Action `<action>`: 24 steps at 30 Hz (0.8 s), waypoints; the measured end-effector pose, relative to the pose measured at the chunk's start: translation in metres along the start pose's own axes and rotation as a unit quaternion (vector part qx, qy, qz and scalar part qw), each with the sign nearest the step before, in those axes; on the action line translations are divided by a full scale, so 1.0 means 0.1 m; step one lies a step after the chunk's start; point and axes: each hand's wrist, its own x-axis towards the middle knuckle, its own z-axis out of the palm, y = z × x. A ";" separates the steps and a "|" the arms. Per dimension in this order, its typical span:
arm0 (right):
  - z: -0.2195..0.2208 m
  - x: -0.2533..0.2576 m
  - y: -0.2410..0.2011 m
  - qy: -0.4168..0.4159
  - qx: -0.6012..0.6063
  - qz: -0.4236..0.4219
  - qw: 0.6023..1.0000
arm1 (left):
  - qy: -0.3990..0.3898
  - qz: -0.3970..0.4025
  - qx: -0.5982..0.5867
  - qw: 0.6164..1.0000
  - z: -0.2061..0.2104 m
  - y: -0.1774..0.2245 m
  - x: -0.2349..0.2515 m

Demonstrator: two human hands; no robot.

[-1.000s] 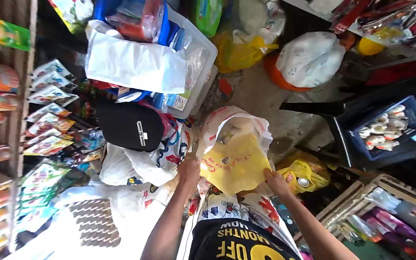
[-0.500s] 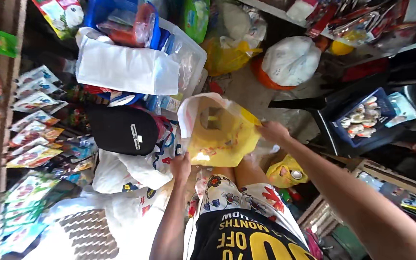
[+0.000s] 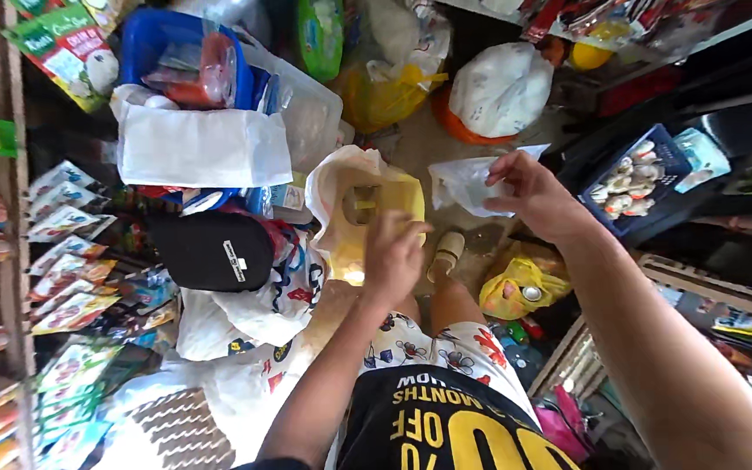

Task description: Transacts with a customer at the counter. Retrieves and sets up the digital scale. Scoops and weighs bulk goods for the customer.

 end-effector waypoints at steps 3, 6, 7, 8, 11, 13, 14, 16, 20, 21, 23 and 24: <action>-0.15 -0.44 0.02 0.027 0.063 -0.060 0.996 | -0.010 0.088 -0.022 0.996 0.57 0.36 0.45; -0.36 -0.83 0.14 0.083 0.047 -0.116 0.989 | -0.001 0.029 0.027 0.999 1.07 0.49 0.79; -0.47 -0.94 0.21 0.120 -0.056 -0.129 0.983 | -0.013 -0.005 0.053 0.998 1.16 0.52 0.87; -0.58 -1.02 0.29 0.160 -0.177 -0.120 0.964 | -0.044 -0.045 0.084 0.995 1.22 0.55 0.93; -0.88 -1.14 0.55 0.175 -0.380 0.054 0.907 | -0.233 -0.116 0.144 0.955 1.31 0.75 0.99; -1.09 -1.17 0.66 0.158 -0.398 0.147 0.892 | -0.310 -0.103 0.145 0.934 1.40 0.95 0.99; -1.20 -1.24 0.68 0.181 -0.397 0.136 0.889 | -0.283 -0.079 0.143 0.945 1.43 1.10 0.97; -1.37 -1.43 0.58 0.299 -0.410 0.034 0.861 | -0.122 0.026 0.114 0.986 1.47 1.41 0.92; -1.49 -1.62 0.78 0.414 -0.391 -0.146 0.809 | 0.096 0.192 0.079 0.974 1.86 1.49 0.76; -1.51 -1.65 0.93 0.371 -0.361 -0.081 0.852 | 0.001 0.138 0.108 0.985 1.95 1.43 0.71; -1.61 -1.57 1.19 0.351 -0.284 -0.054 0.891 | -0.126 0.062 0.118 0.983 2.06 1.33 0.72; -1.64 -1.49 1.23 0.356 -0.256 -0.058 0.897 | -0.139 0.058 0.108 0.983 2.08 1.27 0.75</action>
